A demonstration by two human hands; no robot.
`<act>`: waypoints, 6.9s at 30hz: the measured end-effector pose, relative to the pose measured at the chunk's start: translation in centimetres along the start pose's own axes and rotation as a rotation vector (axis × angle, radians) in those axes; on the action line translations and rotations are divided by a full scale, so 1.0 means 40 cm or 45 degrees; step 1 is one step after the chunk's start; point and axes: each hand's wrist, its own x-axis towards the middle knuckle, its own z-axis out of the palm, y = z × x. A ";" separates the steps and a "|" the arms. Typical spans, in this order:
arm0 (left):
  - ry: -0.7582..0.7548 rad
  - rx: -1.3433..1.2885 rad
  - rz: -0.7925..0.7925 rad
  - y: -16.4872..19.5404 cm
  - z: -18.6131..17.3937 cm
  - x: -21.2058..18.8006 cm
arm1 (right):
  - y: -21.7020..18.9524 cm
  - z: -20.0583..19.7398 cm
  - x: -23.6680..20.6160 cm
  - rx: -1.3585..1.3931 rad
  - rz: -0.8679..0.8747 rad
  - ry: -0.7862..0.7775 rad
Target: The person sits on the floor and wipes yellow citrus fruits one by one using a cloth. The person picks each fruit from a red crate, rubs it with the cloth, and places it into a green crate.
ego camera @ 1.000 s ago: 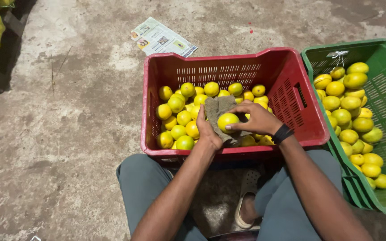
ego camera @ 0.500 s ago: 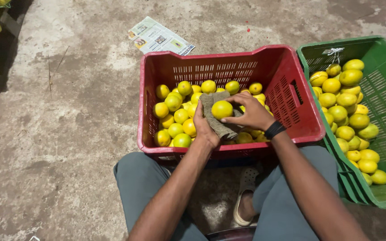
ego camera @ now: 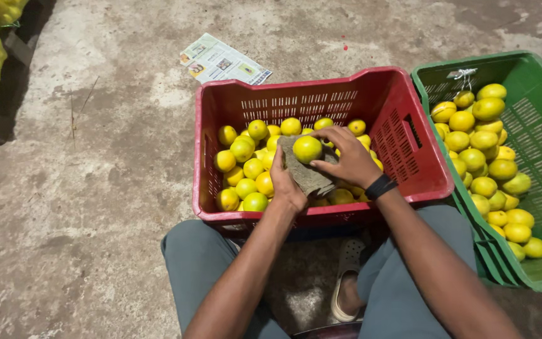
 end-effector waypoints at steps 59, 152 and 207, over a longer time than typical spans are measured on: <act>0.039 -0.087 0.066 0.000 -0.027 0.022 | -0.037 0.012 -0.007 0.053 0.043 -0.241; 0.269 0.007 0.003 0.015 0.007 -0.008 | -0.029 -0.018 -0.002 0.224 -0.040 -0.282; 0.479 0.064 -0.038 0.013 -0.004 0.007 | -0.091 0.061 -0.015 -0.031 0.117 -0.009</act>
